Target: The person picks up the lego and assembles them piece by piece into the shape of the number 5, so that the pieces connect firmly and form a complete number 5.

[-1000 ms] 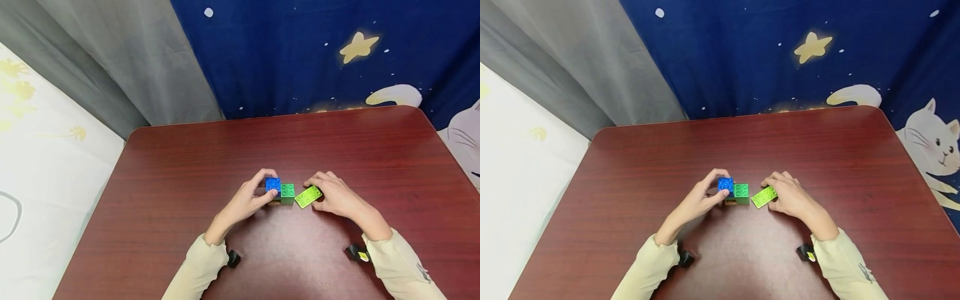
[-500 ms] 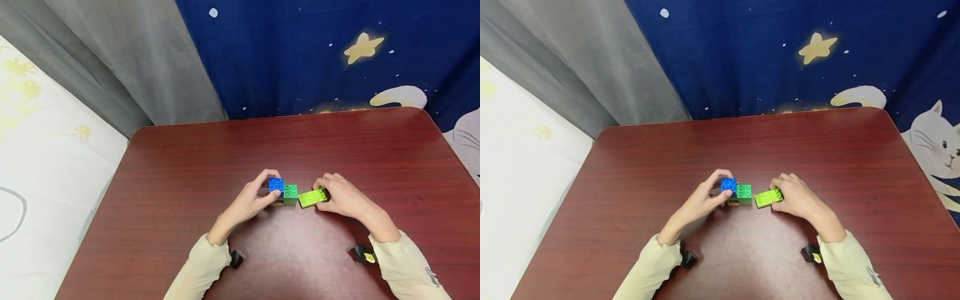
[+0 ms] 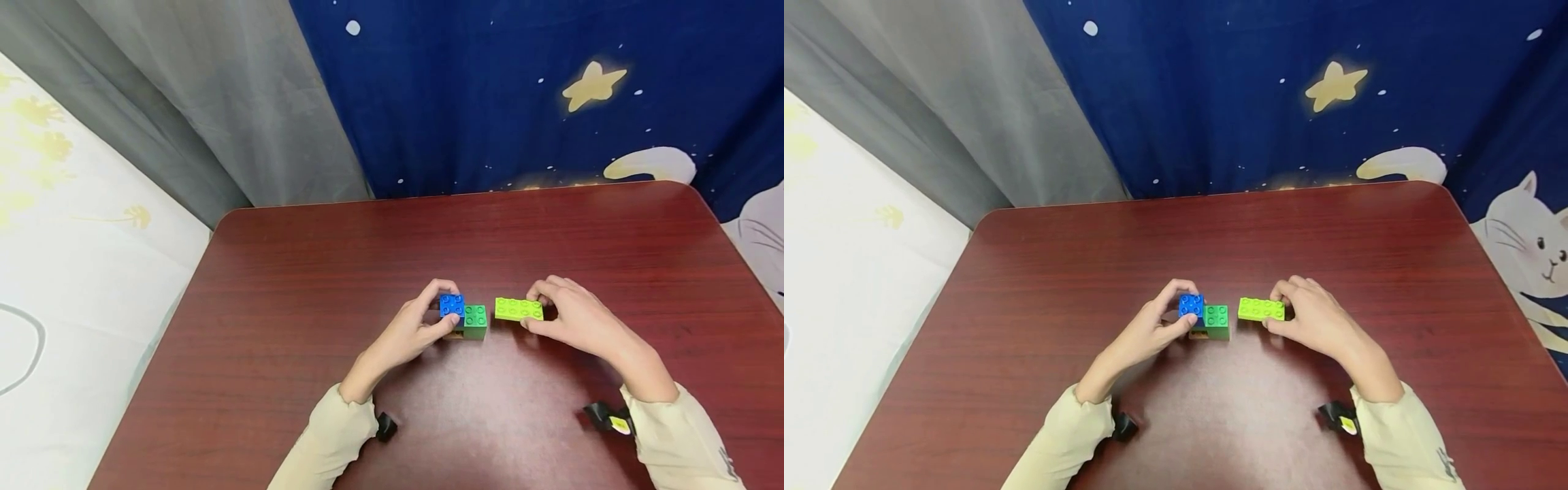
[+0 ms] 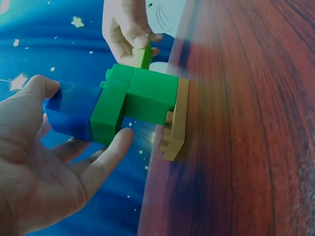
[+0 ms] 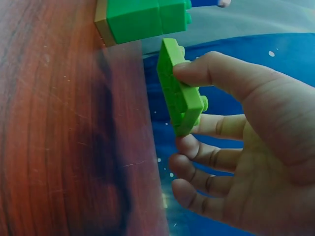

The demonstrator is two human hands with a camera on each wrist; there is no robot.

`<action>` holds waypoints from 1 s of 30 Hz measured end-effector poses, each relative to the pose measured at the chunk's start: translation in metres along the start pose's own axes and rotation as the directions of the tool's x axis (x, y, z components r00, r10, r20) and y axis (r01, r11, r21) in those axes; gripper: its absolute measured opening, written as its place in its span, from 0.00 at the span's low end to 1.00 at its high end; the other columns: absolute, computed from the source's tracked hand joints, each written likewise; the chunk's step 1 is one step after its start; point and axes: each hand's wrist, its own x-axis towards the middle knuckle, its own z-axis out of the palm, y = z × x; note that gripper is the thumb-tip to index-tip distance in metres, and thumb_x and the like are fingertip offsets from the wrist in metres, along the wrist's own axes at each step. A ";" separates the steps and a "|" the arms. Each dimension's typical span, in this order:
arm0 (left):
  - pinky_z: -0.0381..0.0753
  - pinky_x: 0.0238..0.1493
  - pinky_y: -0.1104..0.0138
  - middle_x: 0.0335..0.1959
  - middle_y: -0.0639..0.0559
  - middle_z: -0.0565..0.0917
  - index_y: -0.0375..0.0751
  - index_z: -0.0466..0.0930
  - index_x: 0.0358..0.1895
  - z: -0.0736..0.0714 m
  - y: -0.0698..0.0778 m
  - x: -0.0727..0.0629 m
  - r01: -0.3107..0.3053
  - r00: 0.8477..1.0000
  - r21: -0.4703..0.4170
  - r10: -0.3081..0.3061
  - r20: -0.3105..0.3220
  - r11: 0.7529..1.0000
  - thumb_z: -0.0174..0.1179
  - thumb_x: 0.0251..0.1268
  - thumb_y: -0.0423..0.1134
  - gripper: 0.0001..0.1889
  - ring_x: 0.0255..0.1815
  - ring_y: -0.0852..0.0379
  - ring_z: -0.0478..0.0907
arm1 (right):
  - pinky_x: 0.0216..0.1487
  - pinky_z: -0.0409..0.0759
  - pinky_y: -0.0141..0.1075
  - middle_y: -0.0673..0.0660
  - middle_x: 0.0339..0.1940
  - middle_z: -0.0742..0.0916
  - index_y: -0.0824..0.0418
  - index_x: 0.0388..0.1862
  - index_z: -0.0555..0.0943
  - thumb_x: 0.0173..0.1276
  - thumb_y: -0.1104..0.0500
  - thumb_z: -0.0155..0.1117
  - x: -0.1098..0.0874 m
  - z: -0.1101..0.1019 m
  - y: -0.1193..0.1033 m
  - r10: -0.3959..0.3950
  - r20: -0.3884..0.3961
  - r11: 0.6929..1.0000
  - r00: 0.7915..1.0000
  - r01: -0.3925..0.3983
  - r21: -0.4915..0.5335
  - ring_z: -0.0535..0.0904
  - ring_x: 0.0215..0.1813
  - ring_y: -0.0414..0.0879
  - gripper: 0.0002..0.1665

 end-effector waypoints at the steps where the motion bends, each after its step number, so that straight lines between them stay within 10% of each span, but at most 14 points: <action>1: 0.79 0.34 0.69 0.44 0.46 0.75 0.39 0.64 0.54 0.000 0.000 0.000 0.004 1.000 -0.002 -0.004 0.001 1.000 0.55 0.66 0.31 0.16 0.41 0.55 0.79 | 0.37 0.69 0.42 0.49 0.29 0.75 0.56 0.33 0.76 0.51 0.53 0.71 0.000 -0.001 0.000 -0.004 -0.012 1.000 1.000 0.004 -0.002 0.70 0.35 0.46 0.15; 18: 0.80 0.34 0.68 0.41 0.45 0.74 0.38 0.63 0.53 0.003 0.001 0.000 0.014 1.000 -0.040 -0.014 -0.010 0.999 0.53 0.65 0.28 0.16 0.37 0.45 0.80 | 0.28 0.66 0.32 0.45 0.30 0.73 0.52 0.38 0.75 0.52 0.51 0.73 0.000 -0.003 -0.021 -0.047 -0.200 0.996 0.979 0.060 0.061 0.66 0.31 0.39 0.18; 30: 0.80 0.33 0.68 0.44 0.50 0.76 0.52 0.65 0.56 0.009 -0.036 0.004 -0.004 1.000 -0.037 0.003 -0.022 0.999 0.56 0.66 0.37 0.17 0.36 0.51 0.81 | 0.32 0.74 0.34 0.41 0.34 0.77 0.51 0.43 0.74 0.51 0.55 0.74 0.001 -0.001 -0.043 -0.108 -0.239 0.976 0.965 0.149 0.160 0.72 0.33 0.37 0.21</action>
